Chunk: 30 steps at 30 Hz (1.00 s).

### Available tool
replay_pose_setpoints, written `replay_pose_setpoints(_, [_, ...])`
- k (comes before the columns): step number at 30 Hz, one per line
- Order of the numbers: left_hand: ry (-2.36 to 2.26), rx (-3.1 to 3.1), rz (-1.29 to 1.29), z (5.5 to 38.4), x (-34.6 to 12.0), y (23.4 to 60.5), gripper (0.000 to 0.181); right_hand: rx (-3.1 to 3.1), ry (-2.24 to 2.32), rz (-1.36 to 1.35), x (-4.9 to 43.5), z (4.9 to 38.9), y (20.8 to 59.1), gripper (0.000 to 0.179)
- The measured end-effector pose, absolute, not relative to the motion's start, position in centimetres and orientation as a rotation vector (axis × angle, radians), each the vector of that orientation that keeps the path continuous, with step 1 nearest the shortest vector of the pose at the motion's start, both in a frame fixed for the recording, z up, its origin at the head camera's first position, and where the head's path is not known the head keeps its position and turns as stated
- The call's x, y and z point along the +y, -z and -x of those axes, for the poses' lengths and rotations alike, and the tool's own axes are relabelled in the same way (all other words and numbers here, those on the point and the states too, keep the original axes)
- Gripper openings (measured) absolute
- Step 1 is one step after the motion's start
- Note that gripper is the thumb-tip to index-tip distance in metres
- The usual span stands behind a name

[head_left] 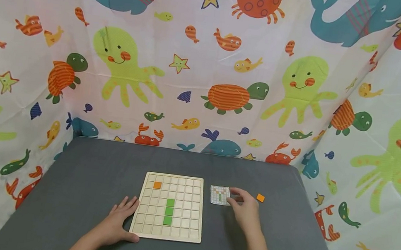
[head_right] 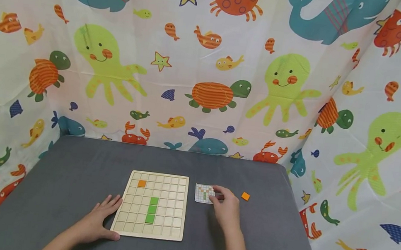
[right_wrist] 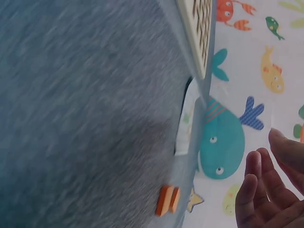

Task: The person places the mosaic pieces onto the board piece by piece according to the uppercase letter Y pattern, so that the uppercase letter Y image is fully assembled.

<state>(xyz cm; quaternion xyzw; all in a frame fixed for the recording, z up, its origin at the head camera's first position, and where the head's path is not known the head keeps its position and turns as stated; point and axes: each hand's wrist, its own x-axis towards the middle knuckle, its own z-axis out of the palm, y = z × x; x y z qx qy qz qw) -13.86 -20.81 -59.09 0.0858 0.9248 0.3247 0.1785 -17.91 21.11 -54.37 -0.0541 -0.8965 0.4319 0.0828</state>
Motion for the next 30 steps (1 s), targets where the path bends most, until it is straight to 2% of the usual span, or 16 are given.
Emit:
replay_pose_setpoints(14, [-0.909, 2.615, -0.237, 13.7, -20.9, 58.8, 0.128, -2.789, -1.201, 0.216, 25.2, 17.8, 55.4, 0.041])
replay_pose_setpoints(22, [-0.909, 2.612, -0.242, 13.4, -20.7, 58.4, 0.127, -2.894, -1.171, 0.313, 26.1, 17.8, 56.2, 0.042])
replay_pose_setpoints(30, [-0.921, 2.61, -0.241, 13.3, -20.6, 58.1, 0.127, -2.992, -1.099, 0.277, 26.6, 18.0, 56.7, 0.043])
